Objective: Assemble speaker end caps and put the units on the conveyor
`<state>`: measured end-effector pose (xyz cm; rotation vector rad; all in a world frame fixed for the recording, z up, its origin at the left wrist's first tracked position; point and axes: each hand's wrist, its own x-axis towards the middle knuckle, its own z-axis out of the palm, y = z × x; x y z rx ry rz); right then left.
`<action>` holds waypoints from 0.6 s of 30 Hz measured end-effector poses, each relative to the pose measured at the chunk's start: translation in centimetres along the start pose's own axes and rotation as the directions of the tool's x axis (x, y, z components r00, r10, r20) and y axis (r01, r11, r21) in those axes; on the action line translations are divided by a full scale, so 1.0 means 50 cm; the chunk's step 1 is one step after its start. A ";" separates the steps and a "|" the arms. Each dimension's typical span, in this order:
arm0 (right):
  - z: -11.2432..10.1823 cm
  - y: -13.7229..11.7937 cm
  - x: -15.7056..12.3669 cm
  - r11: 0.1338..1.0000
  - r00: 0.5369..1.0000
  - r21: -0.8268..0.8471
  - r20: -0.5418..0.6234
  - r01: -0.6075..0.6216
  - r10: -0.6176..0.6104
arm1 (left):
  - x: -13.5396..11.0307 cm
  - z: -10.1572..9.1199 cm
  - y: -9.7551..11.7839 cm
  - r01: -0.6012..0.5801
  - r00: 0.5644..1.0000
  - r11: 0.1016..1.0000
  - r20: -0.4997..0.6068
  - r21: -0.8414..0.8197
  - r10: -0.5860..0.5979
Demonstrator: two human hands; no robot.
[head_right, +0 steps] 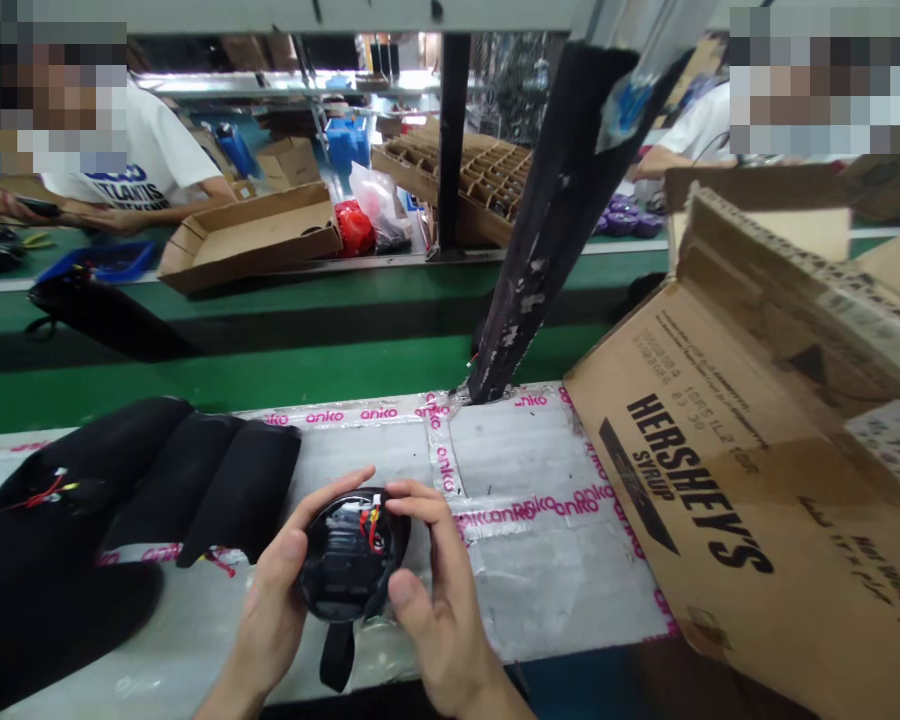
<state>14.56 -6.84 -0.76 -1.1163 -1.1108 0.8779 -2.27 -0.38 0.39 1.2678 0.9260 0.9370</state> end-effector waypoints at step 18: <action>0.036 -0.019 0.006 0.988 0.961 -0.147 -0.276 -0.043 0.001 | -0.004 0.046 -0.016 -0.065 0.985 0.987 -0.170 -0.146 0.040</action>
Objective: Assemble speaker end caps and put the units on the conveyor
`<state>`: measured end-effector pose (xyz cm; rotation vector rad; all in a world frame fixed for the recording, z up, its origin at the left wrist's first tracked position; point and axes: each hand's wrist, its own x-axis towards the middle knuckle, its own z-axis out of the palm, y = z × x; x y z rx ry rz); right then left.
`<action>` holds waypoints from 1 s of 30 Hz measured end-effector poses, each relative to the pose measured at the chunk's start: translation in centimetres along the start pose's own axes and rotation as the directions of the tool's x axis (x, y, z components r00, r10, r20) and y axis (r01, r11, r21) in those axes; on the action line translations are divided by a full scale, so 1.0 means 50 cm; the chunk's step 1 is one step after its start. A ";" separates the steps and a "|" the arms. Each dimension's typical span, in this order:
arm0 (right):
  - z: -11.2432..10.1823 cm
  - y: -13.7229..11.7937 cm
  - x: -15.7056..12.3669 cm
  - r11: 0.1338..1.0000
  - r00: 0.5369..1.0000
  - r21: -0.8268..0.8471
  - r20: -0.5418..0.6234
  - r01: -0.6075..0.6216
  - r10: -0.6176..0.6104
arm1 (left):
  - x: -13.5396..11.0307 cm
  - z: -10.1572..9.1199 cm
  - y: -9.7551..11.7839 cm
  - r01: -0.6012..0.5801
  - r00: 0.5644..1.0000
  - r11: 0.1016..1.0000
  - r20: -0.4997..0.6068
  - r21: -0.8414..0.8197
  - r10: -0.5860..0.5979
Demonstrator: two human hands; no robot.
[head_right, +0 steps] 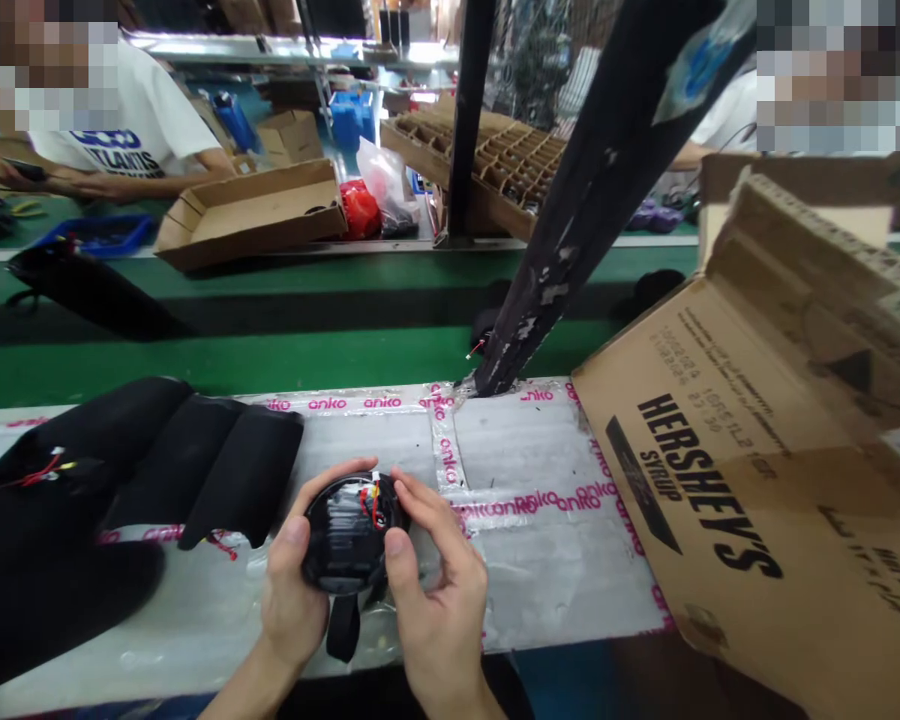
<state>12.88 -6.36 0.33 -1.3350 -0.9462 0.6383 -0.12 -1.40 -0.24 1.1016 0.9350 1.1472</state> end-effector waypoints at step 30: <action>-0.012 0.003 0.008 0.999 0.997 -0.033 0.079 0.005 -0.003 | 0.038 -0.033 0.007 0.014 0.973 0.999 0.231 0.050 -0.025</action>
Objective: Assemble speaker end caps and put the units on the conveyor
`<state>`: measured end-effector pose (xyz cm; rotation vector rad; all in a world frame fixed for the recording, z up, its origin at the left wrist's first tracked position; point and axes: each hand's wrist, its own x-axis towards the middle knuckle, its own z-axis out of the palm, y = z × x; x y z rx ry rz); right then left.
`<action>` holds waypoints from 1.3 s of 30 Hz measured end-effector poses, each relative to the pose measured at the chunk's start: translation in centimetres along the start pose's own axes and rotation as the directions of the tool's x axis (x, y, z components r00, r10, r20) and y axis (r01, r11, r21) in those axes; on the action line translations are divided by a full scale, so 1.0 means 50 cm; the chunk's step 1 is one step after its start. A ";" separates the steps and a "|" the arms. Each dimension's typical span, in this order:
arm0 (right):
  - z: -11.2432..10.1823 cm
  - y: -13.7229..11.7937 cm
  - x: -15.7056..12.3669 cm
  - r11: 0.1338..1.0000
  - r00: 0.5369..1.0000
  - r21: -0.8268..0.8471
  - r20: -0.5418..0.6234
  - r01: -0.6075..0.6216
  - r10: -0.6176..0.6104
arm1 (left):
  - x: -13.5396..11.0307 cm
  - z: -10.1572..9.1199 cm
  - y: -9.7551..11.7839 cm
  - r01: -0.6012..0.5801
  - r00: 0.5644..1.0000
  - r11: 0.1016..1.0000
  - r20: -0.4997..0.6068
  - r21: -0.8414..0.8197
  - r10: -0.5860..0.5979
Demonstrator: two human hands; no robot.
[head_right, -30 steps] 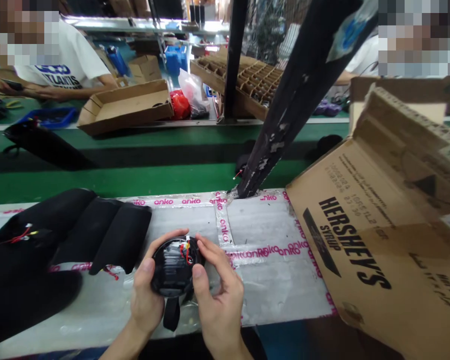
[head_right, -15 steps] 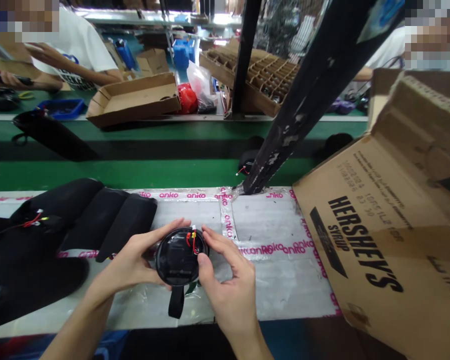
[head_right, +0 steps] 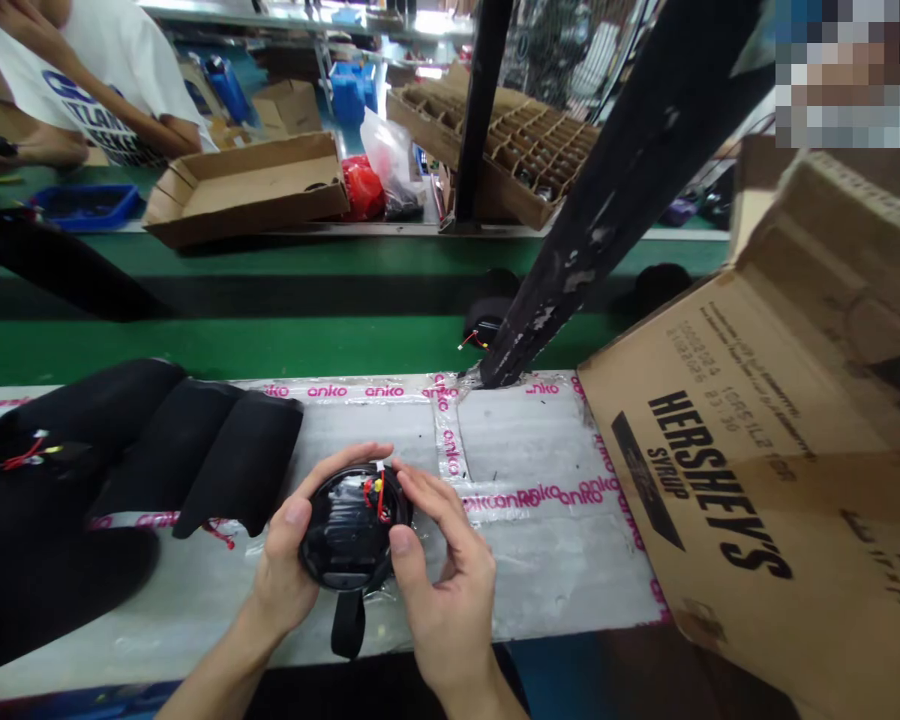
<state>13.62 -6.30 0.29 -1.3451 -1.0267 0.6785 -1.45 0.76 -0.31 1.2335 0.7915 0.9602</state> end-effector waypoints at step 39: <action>0.012 0.006 -0.040 0.933 0.955 0.205 0.052 -0.296 0.292 | 0.058 -0.094 0.063 -0.032 0.865 0.995 0.502 0.098 -0.022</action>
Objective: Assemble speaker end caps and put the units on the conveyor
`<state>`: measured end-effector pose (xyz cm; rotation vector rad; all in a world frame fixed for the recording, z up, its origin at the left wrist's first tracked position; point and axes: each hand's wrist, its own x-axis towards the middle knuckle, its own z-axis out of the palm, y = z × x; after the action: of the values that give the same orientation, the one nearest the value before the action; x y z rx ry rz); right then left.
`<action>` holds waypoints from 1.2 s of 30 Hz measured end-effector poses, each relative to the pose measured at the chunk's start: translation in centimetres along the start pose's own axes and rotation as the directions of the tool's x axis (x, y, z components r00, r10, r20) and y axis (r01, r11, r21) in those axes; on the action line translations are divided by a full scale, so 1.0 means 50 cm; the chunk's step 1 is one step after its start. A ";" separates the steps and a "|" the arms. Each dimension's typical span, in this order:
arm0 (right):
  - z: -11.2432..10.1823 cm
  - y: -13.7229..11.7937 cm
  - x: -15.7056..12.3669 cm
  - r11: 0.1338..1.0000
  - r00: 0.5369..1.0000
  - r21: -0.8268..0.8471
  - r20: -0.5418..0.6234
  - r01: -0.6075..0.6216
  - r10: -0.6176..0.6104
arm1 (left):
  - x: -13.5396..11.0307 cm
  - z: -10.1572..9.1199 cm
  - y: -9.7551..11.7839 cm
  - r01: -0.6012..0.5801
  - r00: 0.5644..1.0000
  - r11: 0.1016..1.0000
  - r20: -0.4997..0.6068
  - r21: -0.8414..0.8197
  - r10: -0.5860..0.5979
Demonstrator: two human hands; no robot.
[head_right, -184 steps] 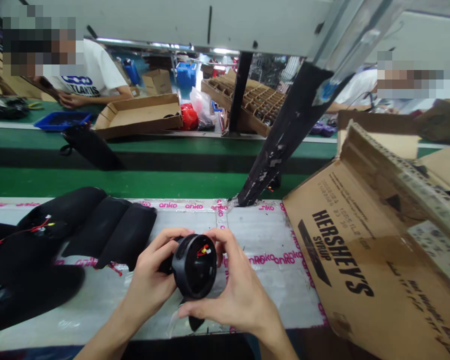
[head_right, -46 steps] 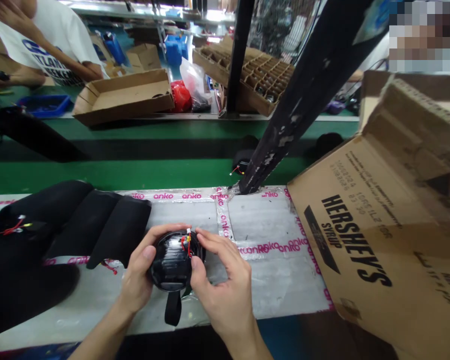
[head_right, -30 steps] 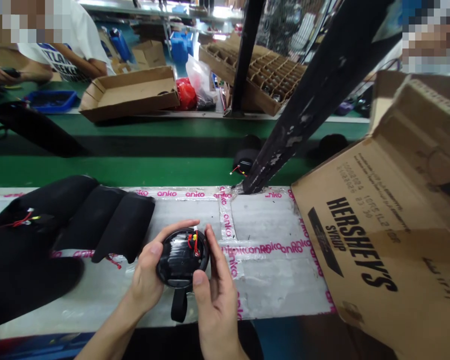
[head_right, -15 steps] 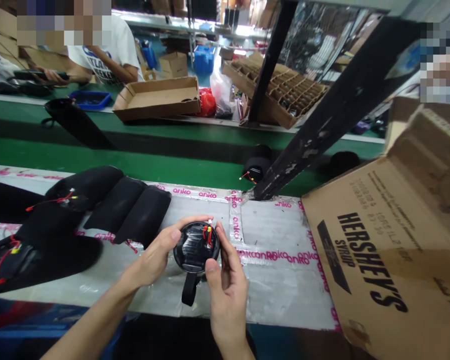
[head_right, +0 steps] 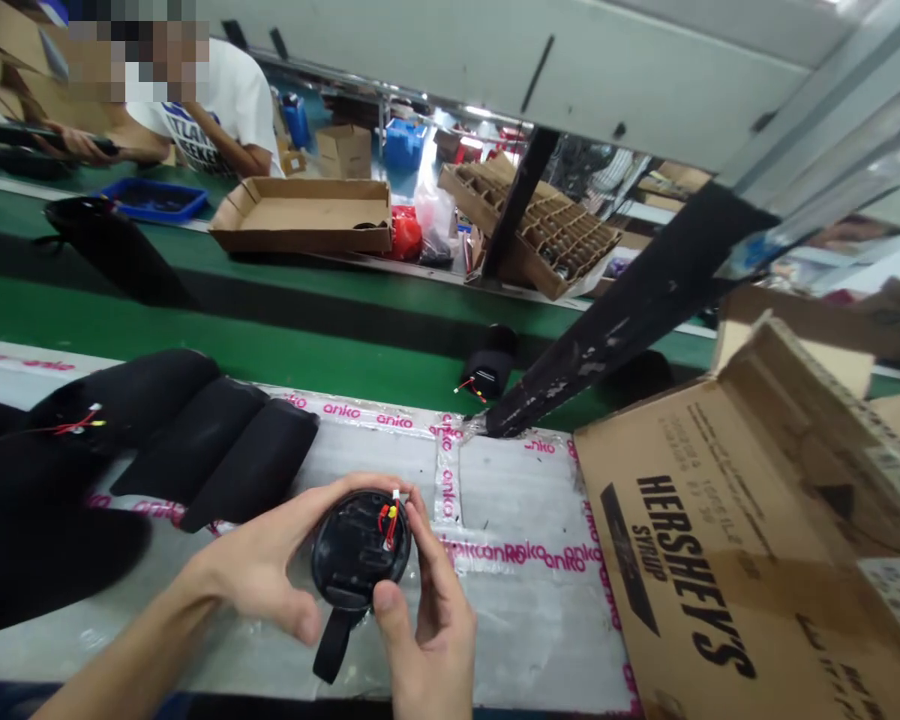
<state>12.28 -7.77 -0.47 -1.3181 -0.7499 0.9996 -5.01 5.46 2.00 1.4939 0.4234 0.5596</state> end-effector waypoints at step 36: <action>-0.019 0.007 0.049 0.983 1.000 0.180 0.008 -0.031 0.030 | 0.022 0.048 0.007 -0.064 0.964 0.998 -0.259 -0.001 0.062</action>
<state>14.09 -5.97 -1.18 -1.1731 -0.6298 1.0702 -2.77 4.17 2.52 1.4331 0.5765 0.8118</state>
